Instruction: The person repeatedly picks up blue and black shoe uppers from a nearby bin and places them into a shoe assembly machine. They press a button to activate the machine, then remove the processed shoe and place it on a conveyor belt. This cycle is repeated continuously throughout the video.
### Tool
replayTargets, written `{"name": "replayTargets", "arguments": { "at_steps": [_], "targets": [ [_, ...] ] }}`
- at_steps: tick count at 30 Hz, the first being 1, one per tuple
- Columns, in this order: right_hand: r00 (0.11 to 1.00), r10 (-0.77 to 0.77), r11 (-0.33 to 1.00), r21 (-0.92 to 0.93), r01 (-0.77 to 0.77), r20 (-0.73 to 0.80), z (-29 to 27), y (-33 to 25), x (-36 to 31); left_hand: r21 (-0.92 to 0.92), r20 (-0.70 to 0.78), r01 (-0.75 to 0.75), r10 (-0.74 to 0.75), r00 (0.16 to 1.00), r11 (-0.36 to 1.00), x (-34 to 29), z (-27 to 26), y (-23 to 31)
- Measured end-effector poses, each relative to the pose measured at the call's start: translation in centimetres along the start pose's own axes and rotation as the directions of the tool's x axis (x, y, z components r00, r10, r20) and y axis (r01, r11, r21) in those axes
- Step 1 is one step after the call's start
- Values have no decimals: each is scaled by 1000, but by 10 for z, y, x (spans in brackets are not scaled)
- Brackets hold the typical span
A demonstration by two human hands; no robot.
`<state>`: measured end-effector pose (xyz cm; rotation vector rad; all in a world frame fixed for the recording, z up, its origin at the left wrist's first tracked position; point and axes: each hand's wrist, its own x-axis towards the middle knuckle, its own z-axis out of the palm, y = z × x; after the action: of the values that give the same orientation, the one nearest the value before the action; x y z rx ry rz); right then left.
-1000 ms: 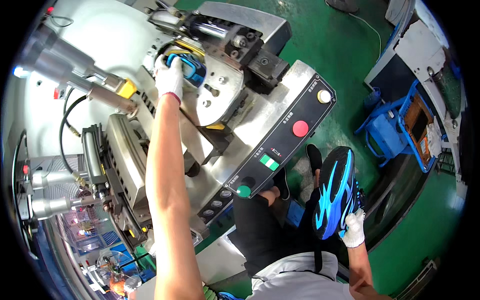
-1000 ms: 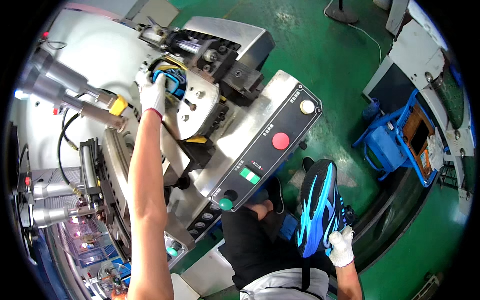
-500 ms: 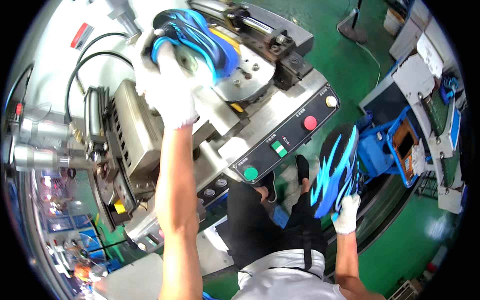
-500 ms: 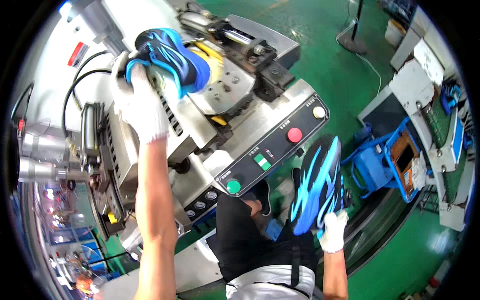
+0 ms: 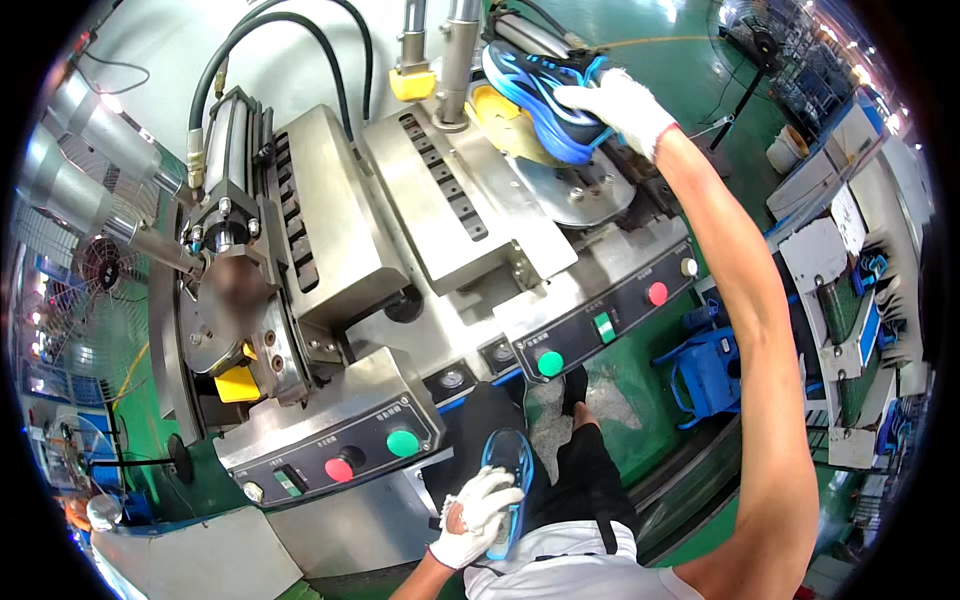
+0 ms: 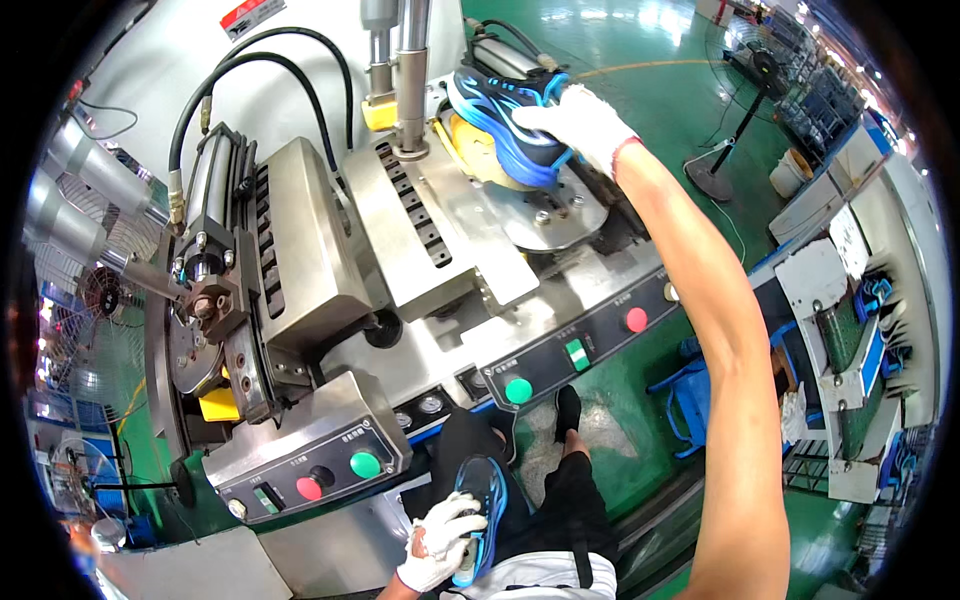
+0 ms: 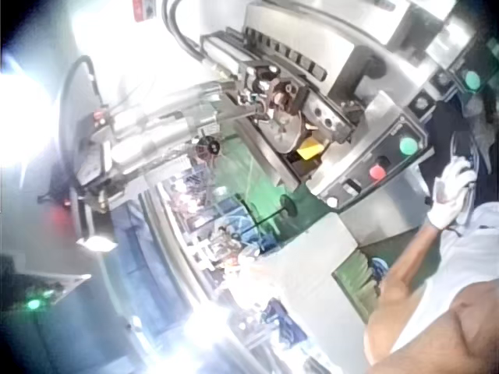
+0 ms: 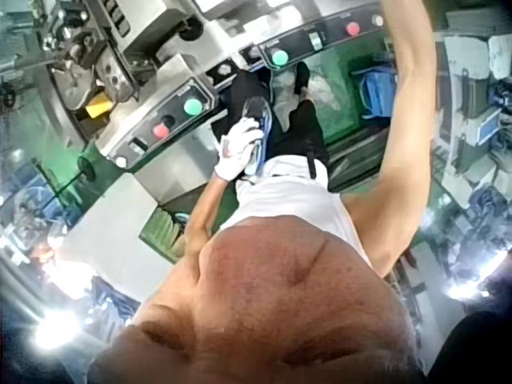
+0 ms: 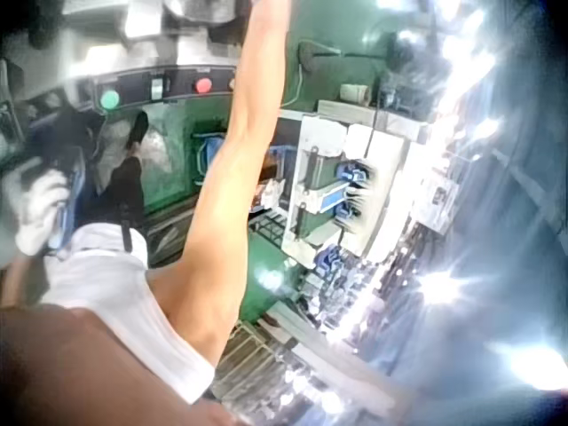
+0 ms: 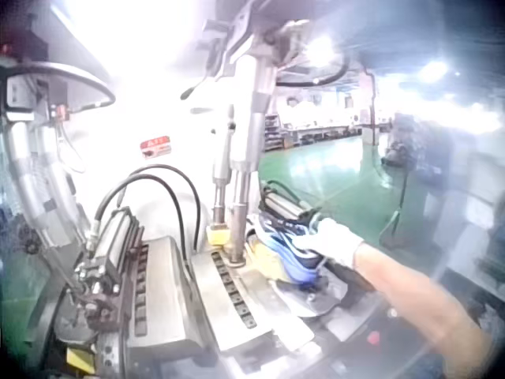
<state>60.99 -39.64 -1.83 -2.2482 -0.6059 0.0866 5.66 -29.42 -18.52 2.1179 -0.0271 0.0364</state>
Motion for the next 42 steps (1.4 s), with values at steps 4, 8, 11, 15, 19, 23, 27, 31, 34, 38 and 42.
{"name": "replayTargets", "arguments": {
  "at_steps": [4, 8, 11, 15, 19, 23, 27, 31, 34, 38, 42],
  "targets": [
    [996, 75, 866, -498, -45, 40, 69, 41, 83, -38, 61, -38, 40, 997, 999, -6, -11, -20],
    [996, 22, 779, -626, 35, 83, 138, 37, 83, -53, 27, -25, 27, 999, 998, -14, 0, -37],
    [999, 30, 752, -659, 8, 45, 145, 41, 86, -81, 35, -32, 34, 999, 996, -8, -5, -36],
    [993, 31, 733, -678, 53, 111, 128, 32, 81, -91, 82, -56, 63, 995, 994, -2, -4, -41],
    [979, -143, 956, -278, 99, -146, 114, 13, 16, -77, 92, -42, 49, 995, 996, 0, -2, -35],
    [829, -534, 843, -38, 536, -166, 135, -14, -165, -99, -9, -52, 52, 999, 994, -8, 5, -34],
    [834, -552, 833, -47, 551, 2, 182, 18, -295, -100, -20, -78, 76, 997, 992, -7, 17, -29],
    [851, -416, 777, -362, 515, 320, 202, 44, -313, -118, -28, -56, 53, 998, 991, -5, 24, -21],
    [921, -375, 911, -140, 387, 104, 178, 46, -336, -120, -63, -60, 53, 997, 991, -1, 36, -17],
    [976, -199, 970, 157, 184, 86, 124, 53, -440, -61, -103, -73, 67, 992, 995, 20, 47, 0],
    [929, 153, 952, 204, -231, 336, 63, 41, -563, 13, -107, -332, 332, 937, 943, 67, 79, 58]
  ]
}}
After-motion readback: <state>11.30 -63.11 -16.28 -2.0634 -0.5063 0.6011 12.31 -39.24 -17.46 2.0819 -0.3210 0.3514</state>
